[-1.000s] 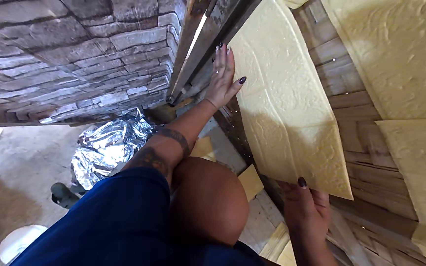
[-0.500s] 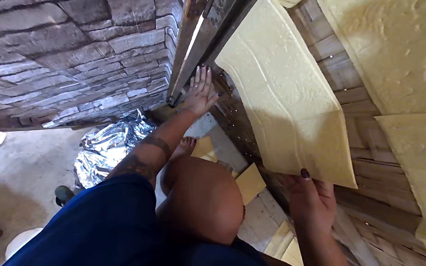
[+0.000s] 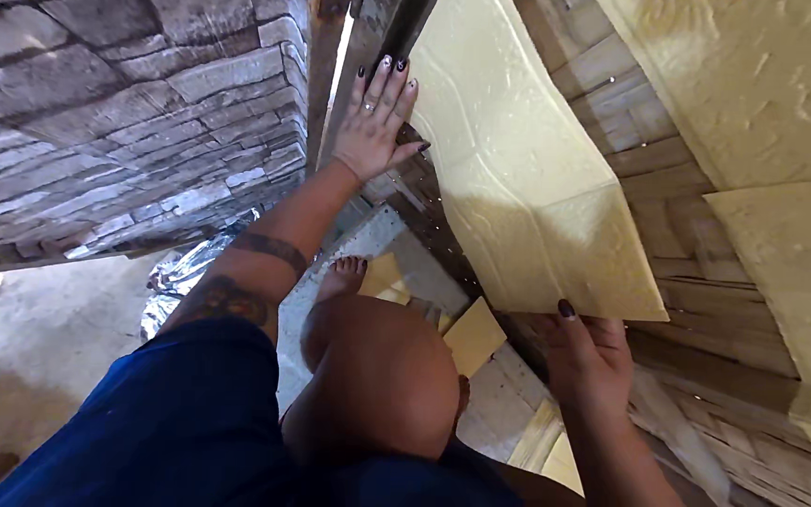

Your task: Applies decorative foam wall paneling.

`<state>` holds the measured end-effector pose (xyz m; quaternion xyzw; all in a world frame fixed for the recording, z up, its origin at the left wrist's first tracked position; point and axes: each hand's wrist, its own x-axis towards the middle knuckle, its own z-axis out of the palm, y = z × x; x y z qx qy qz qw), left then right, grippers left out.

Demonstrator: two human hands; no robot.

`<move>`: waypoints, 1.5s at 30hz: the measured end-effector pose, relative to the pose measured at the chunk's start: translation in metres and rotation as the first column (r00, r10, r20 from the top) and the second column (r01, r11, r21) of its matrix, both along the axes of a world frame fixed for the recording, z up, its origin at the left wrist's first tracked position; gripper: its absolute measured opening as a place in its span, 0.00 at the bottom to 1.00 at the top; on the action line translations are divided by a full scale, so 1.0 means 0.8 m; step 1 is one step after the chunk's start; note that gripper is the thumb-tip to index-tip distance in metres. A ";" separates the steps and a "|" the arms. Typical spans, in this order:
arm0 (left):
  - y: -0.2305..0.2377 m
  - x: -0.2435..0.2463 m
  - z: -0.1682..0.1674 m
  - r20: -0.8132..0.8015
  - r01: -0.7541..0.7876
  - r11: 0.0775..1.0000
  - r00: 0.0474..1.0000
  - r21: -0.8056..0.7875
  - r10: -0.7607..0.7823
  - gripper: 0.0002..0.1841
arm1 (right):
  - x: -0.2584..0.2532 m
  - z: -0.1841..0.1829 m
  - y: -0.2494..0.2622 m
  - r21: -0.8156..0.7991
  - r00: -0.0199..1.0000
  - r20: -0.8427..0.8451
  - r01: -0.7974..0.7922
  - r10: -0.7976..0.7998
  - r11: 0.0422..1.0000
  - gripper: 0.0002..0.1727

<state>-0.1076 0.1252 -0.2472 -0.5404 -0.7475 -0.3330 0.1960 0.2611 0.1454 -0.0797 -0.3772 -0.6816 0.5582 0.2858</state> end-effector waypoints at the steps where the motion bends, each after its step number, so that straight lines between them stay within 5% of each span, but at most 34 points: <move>1: 0.000 0.000 -0.003 -0.031 -0.017 1.000 0.999 -0.005 0.017 0.44 | -0.001 0.001 0.001 0.003 1.000 0.001 0.009 -0.009 1.000 0.13; 10: -0.006 0.016 -0.014 -0.103 -0.091 0.967 0.992 -0.238 0.068 0.33 | -0.010 0.002 0.003 0.063 1.000 -0.027 0.005 -0.003 0.998 0.13; 17: -0.005 0.031 -0.012 -0.024 -0.093 0.935 0.996 -0.342 0.091 0.34 | -0.014 -0.001 -0.003 0.071 0.999 -0.033 -0.012 0.015 0.997 0.14; 29: -0.039 0.052 -0.025 0.002 -0.021 0.990 1.000 -0.141 0.021 0.38 | -0.012 -0.013 -0.011 0.132 0.993 -0.045 -0.105 0.112 0.986 0.15; 35: -0.016 0.043 0.038 -0.034 -0.028 0.997 0.999 0.070 0.031 0.36 | -0.013 -0.015 -0.014 0.161 0.986 -0.031 -0.159 0.166 0.974 0.13; 45: -0.006 0.006 0.074 -0.188 -0.103 0.989 0.979 -0.102 0.083 0.37 | -0.016 -0.011 -0.017 0.165 0.978 0.038 -0.206 0.203 0.965 0.15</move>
